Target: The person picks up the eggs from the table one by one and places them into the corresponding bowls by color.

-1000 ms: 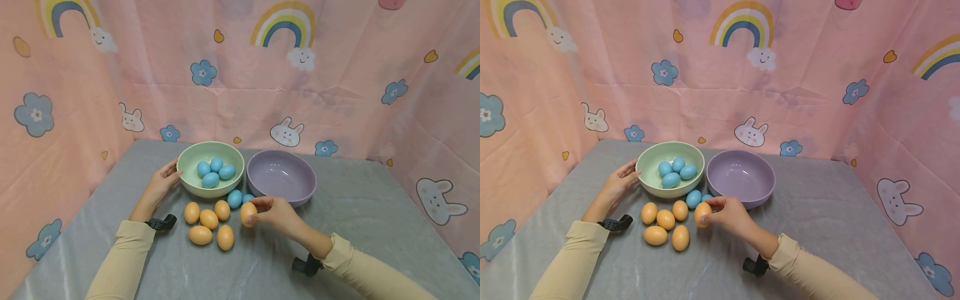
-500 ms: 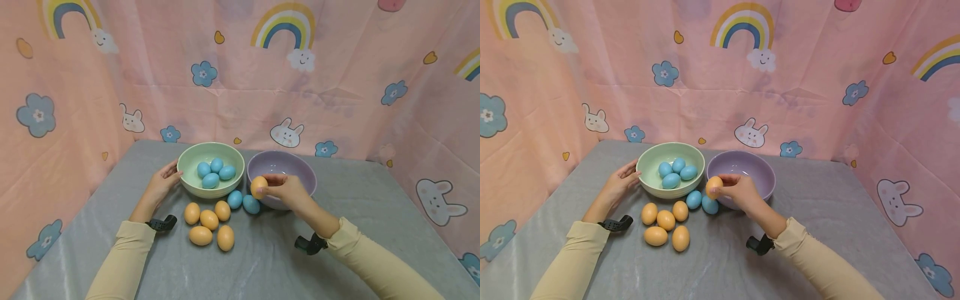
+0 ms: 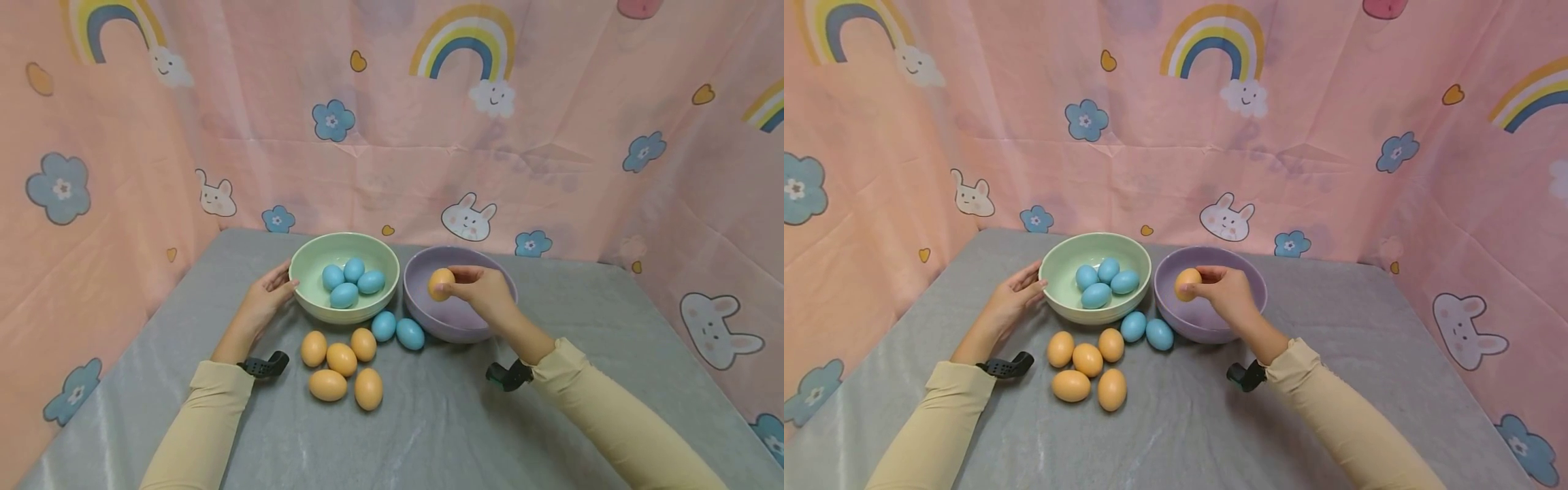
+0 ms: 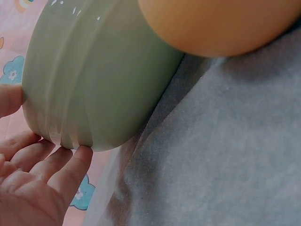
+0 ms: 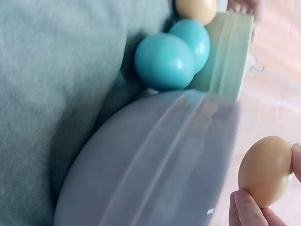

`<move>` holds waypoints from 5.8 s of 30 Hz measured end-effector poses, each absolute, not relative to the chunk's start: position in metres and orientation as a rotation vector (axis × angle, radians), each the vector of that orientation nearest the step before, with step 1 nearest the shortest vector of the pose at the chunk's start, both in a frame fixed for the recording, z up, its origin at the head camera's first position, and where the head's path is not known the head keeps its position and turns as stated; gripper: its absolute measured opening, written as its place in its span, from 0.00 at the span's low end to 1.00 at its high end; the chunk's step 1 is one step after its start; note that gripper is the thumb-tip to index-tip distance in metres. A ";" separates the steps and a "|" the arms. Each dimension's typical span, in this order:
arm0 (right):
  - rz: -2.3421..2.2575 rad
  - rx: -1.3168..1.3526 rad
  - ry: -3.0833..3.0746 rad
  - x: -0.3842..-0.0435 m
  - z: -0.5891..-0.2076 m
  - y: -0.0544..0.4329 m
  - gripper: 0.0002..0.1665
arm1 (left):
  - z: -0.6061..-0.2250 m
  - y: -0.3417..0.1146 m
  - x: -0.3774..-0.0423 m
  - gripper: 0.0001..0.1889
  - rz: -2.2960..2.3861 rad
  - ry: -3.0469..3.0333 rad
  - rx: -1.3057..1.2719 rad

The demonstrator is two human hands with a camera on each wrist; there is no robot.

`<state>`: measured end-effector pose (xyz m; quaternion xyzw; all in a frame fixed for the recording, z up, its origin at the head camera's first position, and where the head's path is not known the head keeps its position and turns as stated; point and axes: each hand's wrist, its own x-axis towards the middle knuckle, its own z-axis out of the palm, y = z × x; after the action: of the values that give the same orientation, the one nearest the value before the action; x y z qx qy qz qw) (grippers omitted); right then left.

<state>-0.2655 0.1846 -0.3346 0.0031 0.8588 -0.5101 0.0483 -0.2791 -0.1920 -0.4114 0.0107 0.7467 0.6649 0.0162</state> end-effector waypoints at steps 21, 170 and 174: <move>-1.602 0.166 2.533 -0.300 -0.355 0.188 0.34 | -0.413 -0.192 -0.279 0.34 2.062 2.316 0.026; -1.394 -0.367 2.275 -0.184 -0.402 0.103 0.34 | -0.412 -0.193 -0.280 0.34 2.059 2.321 0.028; -1.389 -0.365 2.292 -0.183 -0.402 0.101 0.34 | -0.413 -0.194 -0.281 0.34 2.062 2.317 0.032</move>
<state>-0.1830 0.1006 -0.4021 -0.1318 0.8273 -0.5013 0.2167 -0.2810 -0.1935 -0.4128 0.0103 0.7468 0.6647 0.0198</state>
